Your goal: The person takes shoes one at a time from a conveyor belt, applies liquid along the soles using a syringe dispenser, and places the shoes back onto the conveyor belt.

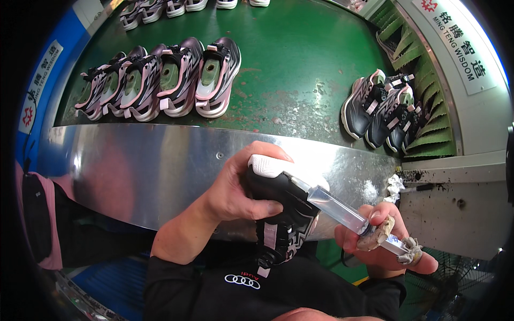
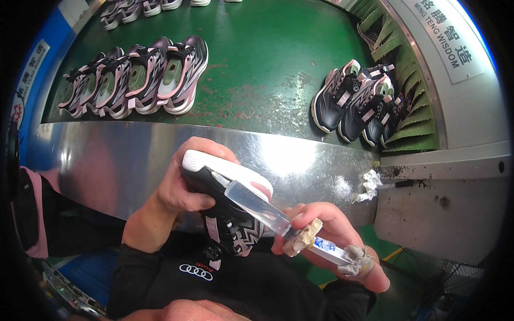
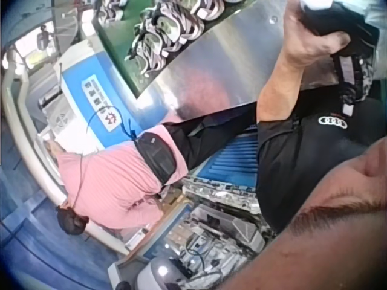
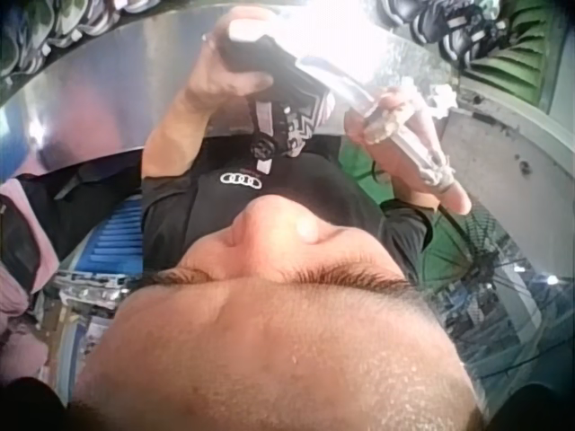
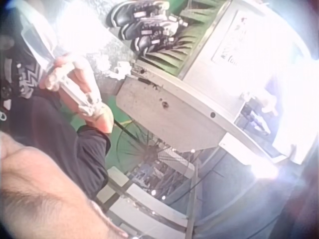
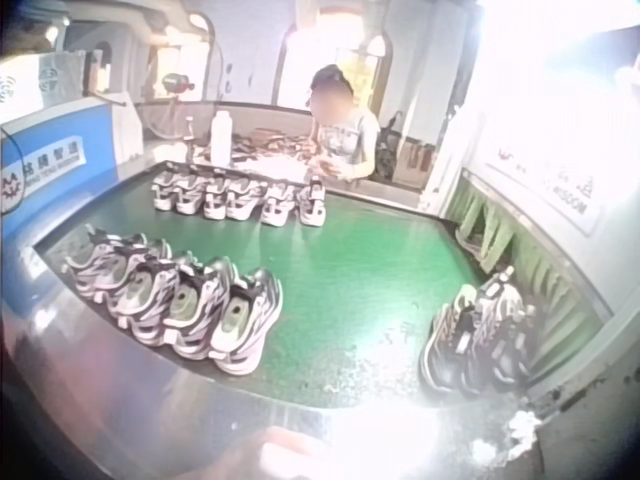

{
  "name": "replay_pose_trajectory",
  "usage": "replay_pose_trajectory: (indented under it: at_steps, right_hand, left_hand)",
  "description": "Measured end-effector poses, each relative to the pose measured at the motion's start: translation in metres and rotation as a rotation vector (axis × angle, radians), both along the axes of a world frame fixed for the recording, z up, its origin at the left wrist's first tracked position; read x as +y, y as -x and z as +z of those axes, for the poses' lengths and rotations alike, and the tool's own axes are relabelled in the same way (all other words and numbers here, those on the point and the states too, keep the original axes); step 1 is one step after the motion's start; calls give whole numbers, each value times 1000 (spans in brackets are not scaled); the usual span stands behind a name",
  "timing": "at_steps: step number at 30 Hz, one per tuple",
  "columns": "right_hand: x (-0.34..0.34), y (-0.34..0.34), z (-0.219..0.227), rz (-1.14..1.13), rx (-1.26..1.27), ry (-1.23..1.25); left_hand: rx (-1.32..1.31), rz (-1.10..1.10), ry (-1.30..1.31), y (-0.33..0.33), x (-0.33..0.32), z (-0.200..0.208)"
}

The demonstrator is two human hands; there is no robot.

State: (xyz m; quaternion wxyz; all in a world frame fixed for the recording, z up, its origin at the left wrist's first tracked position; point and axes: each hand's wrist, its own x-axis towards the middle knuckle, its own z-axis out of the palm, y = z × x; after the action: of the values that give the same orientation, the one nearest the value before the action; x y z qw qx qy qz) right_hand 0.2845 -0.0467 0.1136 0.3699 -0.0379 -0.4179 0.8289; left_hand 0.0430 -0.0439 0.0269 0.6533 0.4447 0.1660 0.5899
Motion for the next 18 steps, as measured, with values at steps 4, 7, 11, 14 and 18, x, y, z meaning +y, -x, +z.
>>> replay_pose_trajectory:
  at_steps: [4,7,11,14,18]
  right_hand:
    - [1,1,-1,-3,24,-16]
    - [0,1,4,-45,-119,-33]
    - [-2,1,3,-64,-117,-7]
    - [-2,1,-7,-69,-32,-19]
    - [-2,-2,-15,-68,56,-13]
  left_hand:
    - [2,-12,-15,2,2,-1]
    - [12,3,8,2,2,-4]
    - [-19,36,52,2,1,-6]
    - [-7,43,54,4,3,-3]
    - [-35,36,71,7,6,-5]
